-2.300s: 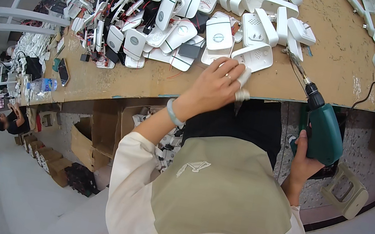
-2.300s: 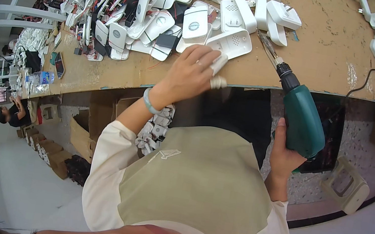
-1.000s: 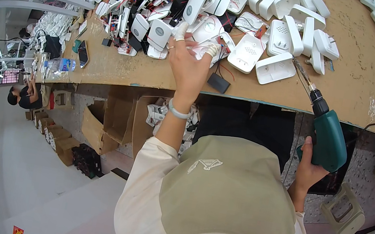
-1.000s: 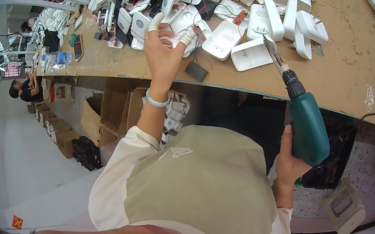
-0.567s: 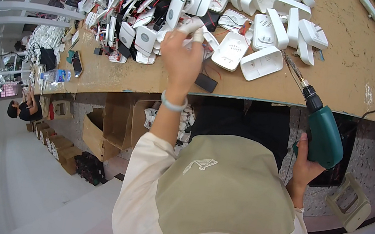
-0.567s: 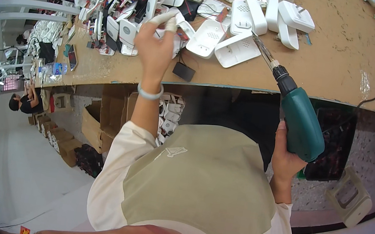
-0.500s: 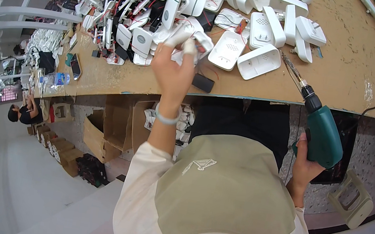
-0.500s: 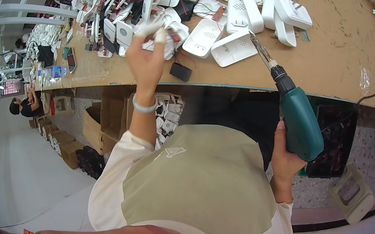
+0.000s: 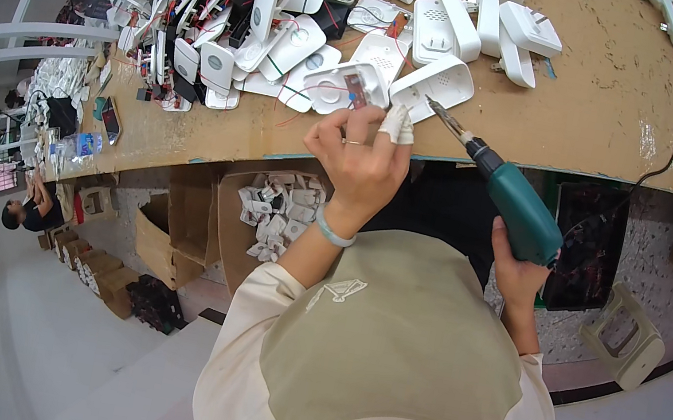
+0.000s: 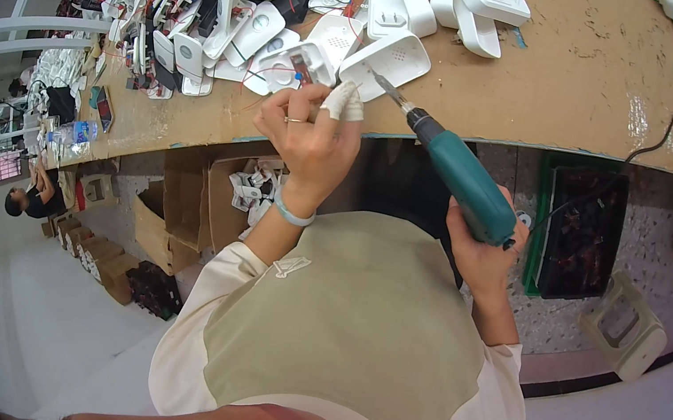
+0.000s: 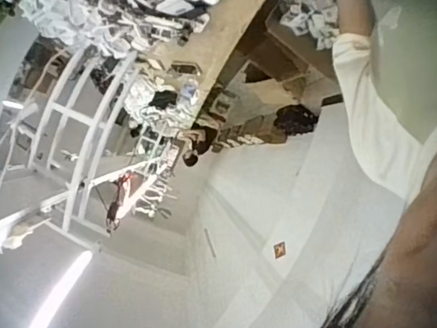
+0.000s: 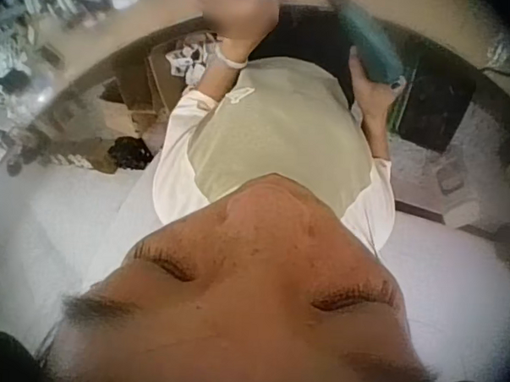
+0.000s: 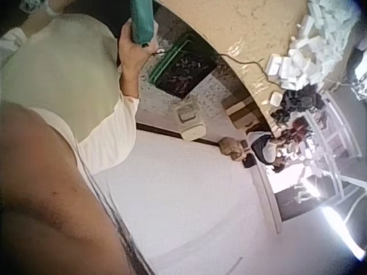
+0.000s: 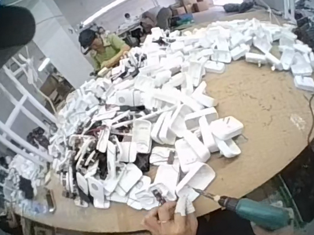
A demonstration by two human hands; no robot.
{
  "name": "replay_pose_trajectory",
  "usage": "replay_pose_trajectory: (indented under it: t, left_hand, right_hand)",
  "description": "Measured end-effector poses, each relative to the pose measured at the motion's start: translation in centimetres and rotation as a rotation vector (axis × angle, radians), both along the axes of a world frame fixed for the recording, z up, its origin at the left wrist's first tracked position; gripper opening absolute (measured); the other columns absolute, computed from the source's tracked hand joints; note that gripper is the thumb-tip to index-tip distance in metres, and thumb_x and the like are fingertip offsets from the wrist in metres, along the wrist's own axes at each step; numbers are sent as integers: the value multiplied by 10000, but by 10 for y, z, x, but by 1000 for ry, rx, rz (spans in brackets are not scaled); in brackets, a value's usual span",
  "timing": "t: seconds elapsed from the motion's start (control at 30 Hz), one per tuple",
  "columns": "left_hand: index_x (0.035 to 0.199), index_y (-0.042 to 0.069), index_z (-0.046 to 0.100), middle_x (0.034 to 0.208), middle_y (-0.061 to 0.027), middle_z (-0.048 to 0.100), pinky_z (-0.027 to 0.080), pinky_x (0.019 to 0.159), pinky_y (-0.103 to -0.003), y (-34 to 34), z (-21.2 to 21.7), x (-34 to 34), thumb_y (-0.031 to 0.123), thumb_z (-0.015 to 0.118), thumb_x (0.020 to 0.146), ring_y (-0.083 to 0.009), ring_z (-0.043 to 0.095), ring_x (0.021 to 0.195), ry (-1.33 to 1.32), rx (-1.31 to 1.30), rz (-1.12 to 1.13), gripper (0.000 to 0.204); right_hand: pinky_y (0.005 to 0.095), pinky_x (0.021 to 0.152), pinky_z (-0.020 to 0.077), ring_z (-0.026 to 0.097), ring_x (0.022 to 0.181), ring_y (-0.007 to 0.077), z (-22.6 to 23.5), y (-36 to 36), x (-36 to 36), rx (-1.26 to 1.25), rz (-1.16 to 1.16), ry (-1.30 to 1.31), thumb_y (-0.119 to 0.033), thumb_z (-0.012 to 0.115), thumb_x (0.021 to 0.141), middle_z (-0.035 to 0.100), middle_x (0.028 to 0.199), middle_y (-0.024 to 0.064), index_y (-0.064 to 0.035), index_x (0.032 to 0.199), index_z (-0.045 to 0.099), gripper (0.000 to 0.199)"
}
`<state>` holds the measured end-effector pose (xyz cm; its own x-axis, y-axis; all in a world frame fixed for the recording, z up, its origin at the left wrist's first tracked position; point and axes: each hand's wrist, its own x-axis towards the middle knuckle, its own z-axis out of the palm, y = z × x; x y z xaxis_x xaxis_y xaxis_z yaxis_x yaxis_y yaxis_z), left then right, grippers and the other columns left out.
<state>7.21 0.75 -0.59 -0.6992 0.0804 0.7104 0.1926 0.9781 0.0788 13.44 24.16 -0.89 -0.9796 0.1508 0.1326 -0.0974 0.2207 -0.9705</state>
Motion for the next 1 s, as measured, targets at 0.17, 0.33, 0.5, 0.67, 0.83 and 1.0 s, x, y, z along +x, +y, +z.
replay_pose_trajectory:
  t: [0.17, 0.33, 0.5, 0.67, 0.83, 1.0]
  left_hand:
    - [733, 81, 668, 1226, -60, 569, 294, 892, -493, 6, -11, -7, 160, 765, 679, -326, 416, 1104, -49, -46, 74, 137]
    - [722, 98, 668, 1228, -62, 564, 291, 898, -490, 12, -11, -11, 163, 769, 688, -320, 399, 1108, -45, -93, 114, 124]
    - [718, 109, 667, 1233, -68, 558, 291, 911, -490, 17, -10, -14, 149, 762, 698, -318, 391, 1117, -57, -125, 149, 105]
    - [703, 99, 648, 1219, -71, 555, 294, 914, -491, 19, -9, -15, 134, 757, 694, -322, 389, 1117, -55, -125, 152, 115]
    - [691, 93, 634, 1211, -72, 557, 294, 910, -492, 19, -9, -17, 126, 756, 686, -323, 392, 1107, -74, -124, 157, 127]
    - [677, 90, 623, 1204, -75, 559, 295, 906, -490, 20, -10, -19, 119, 754, 676, -320, 397, 1093, -53, -122, 156, 135]
  right_hand:
    - [261, 697, 512, 652, 743, 138, -10, 4, -10, 56, 126, 29, 32, 742, 798, 696, 914, 97, 27, 984, 683, 196]
    - [258, 700, 516, 654, 736, 148, -15, 5, -22, 111, 140, 132, 36, 736, 801, 697, 911, 107, 29, 1023, 677, 231]
    - [260, 707, 521, 658, 738, 161, -16, 4, -28, 105, 198, 62, 44, 732, 797, 697, 911, 115, 31, 1041, 674, 250]
    - [266, 717, 522, 659, 738, 177, -20, 0, -33, 70, 212, 122, 48, 725, 799, 693, 904, 116, 32, 1062, 666, 270]
    - [266, 719, 517, 656, 748, 181, -19, 1, -33, 81, 224, 86, 47, 722, 801, 683, 904, 117, 36, 1067, 658, 274]
    - [276, 729, 512, 653, 770, 198, -16, 2, -32, 78, 232, 52, 45, 722, 796, 674, 926, 121, 34, 1065, 650, 279]
